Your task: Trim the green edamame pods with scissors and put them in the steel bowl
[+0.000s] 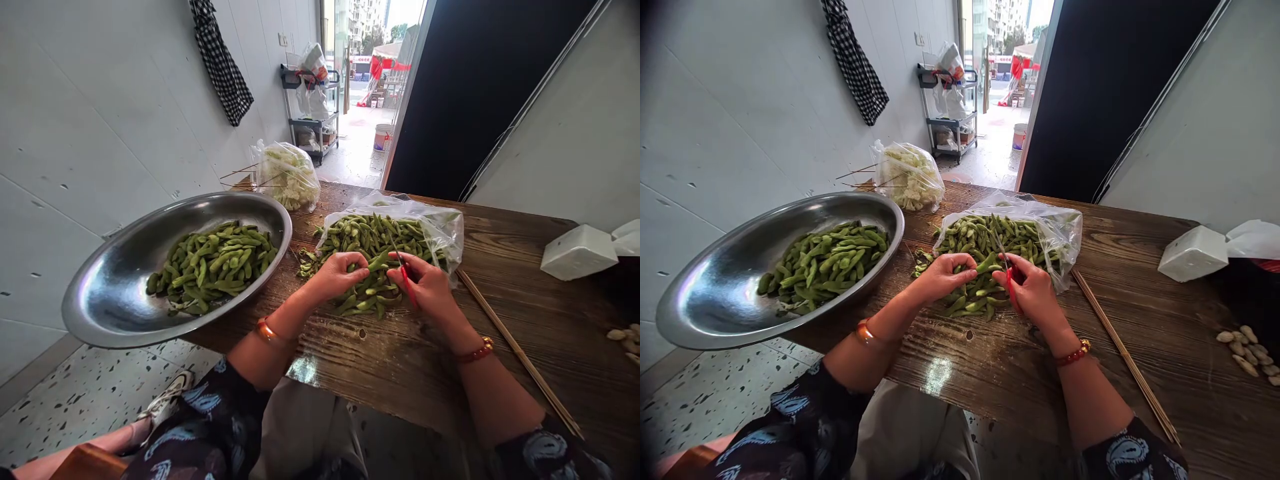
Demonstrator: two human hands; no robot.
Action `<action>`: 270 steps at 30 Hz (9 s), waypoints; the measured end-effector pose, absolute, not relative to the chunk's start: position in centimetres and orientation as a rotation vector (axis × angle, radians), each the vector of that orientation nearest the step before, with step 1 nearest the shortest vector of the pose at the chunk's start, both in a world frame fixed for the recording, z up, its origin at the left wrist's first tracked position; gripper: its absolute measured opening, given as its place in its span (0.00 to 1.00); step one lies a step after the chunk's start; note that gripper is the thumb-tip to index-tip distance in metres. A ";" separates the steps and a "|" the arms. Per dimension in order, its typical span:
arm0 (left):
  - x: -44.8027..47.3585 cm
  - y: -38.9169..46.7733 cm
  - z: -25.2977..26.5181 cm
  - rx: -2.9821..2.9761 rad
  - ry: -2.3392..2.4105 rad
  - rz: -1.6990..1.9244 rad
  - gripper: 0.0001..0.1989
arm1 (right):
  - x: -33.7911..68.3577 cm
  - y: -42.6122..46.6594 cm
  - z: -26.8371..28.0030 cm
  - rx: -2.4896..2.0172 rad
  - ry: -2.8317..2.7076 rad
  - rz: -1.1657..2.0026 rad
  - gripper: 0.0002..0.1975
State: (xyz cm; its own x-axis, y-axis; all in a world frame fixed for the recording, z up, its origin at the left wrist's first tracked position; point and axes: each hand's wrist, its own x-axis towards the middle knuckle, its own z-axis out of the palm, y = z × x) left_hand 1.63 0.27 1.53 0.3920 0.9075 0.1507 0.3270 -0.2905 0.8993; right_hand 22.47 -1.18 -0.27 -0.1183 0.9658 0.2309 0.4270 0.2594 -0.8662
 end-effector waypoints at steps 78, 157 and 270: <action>2.2 0.4 0.5 1.126 0.960 1.118 0.15 | 22.0 -1.4 -0.7 -1.298 -1.868 0.739 0.27; -17.8 -3.1 8.9 2.201 2.024 -0.212 0.19 | 24.5 0.4 -1.7 -1.389 -1.802 0.401 0.23; 2.3 0.5 1.0 1.244 0.869 0.794 0.17 | 21.5 -1.2 -1.0 -1.254 -1.999 0.698 0.20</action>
